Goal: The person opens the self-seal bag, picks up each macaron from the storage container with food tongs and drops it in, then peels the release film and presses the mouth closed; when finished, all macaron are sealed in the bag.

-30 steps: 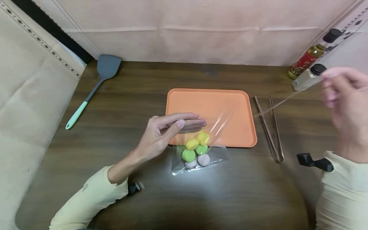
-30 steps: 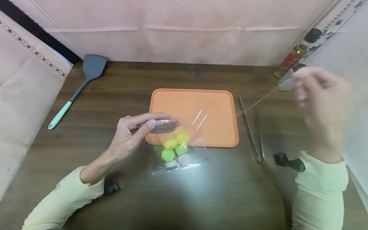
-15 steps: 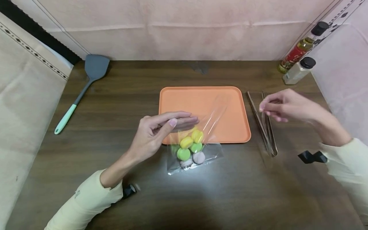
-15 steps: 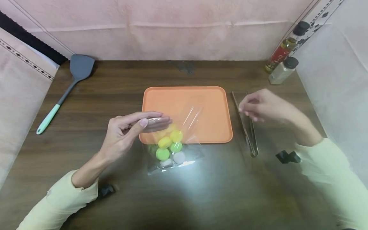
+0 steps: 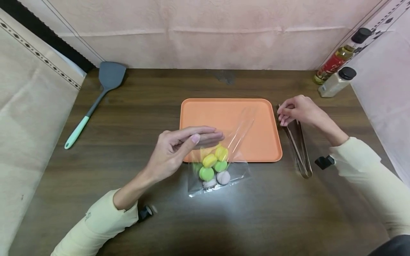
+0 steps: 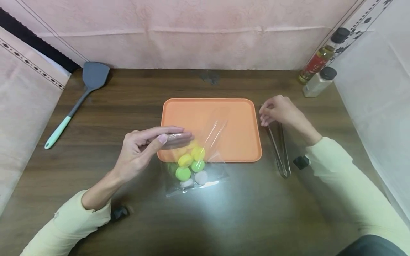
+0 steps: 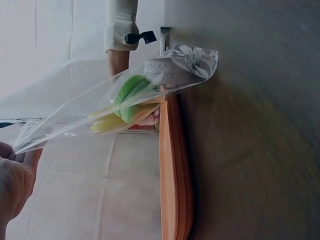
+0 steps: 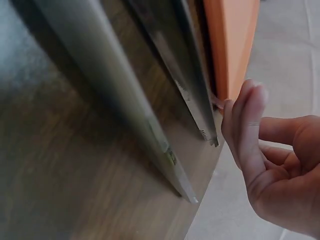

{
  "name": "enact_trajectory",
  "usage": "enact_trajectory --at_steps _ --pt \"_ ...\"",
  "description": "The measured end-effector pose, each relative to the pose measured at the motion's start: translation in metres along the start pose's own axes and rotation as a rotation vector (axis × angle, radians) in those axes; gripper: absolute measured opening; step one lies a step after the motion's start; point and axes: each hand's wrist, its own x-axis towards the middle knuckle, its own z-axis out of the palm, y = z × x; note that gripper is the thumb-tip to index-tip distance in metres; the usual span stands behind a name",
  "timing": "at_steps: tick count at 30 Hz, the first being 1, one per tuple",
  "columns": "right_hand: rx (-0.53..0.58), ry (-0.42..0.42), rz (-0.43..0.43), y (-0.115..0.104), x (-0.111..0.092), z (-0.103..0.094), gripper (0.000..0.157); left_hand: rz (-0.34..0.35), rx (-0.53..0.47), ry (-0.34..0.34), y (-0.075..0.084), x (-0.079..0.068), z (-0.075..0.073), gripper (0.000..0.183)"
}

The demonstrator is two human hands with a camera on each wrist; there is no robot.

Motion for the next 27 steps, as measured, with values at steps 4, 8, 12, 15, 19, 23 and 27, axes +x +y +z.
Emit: enact_trajectory --at_steps 4,8,12,15,19,23,27 --pt "-0.052 0.03 -0.012 -0.005 -0.001 -0.001 0.029 -0.005 0.008 -0.001 0.0 0.0 0.0 0.036" --pt "-0.123 0.176 -0.109 -0.014 -0.011 0.001 0.033 -0.01 0.018 -0.003 0.0 0.0 -0.001 0.036" --pt "-0.079 0.305 -0.249 -0.035 -0.029 0.013 0.033 -0.012 0.027 0.0 0.0 0.0 -0.001 0.037" --pt "0.178 0.191 -0.386 -0.052 -0.038 0.03 0.037 -0.016 0.034 0.003 0.001 0.0 -0.002 0.036" --pt "0.502 -0.066 -0.544 -0.065 -0.037 0.053 0.042 -0.025 0.036 0.002 0.001 -0.001 -0.003 0.037" --pt "0.507 -0.05 -0.565 -0.076 -0.035 0.071 0.036 -0.032 0.043 0.001 0.001 -0.002 -0.003 0.038" --pt "0.475 0.05 -0.596 -0.08 -0.039 0.076 0.022 -0.037 0.056 -0.002 0.002 -0.001 -0.003 0.039"
